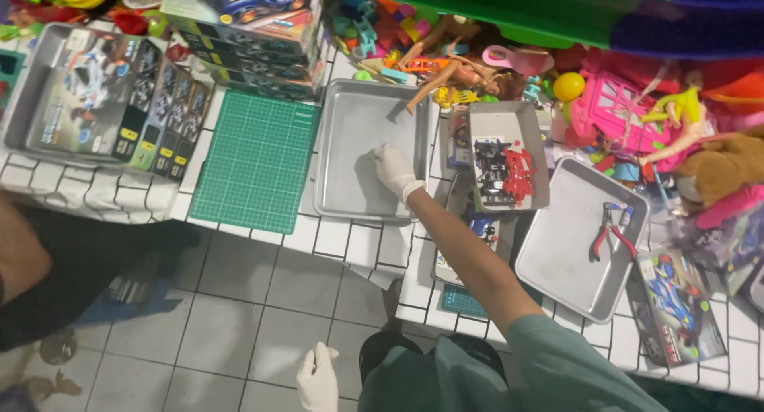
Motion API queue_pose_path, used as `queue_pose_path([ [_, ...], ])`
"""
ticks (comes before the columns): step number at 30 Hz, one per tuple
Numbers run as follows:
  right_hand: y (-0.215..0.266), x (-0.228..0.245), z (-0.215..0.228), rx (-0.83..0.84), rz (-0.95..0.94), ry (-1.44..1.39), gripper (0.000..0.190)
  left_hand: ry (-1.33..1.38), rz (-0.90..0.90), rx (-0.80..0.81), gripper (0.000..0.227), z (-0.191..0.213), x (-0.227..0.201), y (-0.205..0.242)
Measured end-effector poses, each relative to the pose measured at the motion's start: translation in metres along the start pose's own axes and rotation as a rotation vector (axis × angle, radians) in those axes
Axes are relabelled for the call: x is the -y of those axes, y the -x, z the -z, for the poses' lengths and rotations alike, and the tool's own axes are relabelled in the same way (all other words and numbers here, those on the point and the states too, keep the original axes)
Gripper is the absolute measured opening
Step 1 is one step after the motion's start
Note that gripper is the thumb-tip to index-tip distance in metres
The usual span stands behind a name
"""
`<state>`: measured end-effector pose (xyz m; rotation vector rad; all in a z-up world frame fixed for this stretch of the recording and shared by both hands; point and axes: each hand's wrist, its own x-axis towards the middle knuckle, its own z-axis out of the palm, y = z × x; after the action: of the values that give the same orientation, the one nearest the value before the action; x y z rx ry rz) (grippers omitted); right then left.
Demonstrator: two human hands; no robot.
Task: The person assembles a blue toy car on a tiled table. They attach wheels and other components to the car's chassis, using a blue cloth to wipe parts. The person also briefly moves a tray and a red box on the table.
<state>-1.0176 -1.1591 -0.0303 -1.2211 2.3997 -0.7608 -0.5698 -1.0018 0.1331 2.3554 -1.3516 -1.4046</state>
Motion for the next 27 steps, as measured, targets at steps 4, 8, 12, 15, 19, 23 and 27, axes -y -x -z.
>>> queue_pose_path([
  [4, 0.004, 0.011, 0.001, 0.015, 0.032, 0.187, 0.022, -0.006, -0.072, 0.036, 0.036, -0.004, -0.006, -0.012],
  [8, -0.002, 0.018, 0.002, -0.021, 0.257, 0.43, 0.026, 0.001, -0.12, 0.061, 0.04, -0.009, -0.002, -0.022],
  [12, -0.008, 0.036, 0.021, 0.274, 0.22, 0.488, 0.03, -0.007, 0.003, 0.086, 0.037, 0.001, -0.029, -0.002],
  [15, -0.001, 0.029, 0.008, 0.226, 0.357, 0.55, 0.021, -0.004, 0.01, 0.109, 0.036, 0.003, -0.029, -0.002],
  [19, 0.001, 0.032, 0.008, 0.246, 0.399, 0.65, 0.013, -0.033, 0.015, 0.107, 0.037, 0.003, -0.029, -0.004],
  [23, 0.002, 0.016, -0.001, 0.112, 0.417, 0.608, 0.013, -0.008, -0.047, 0.08, 0.032, -0.008, -0.014, -0.023],
  [27, 0.06, 0.058, 0.089, -0.133, 0.077, 0.077, 0.016, -0.058, -0.192, 0.112, 0.034, -0.028, -0.001, -0.038],
])
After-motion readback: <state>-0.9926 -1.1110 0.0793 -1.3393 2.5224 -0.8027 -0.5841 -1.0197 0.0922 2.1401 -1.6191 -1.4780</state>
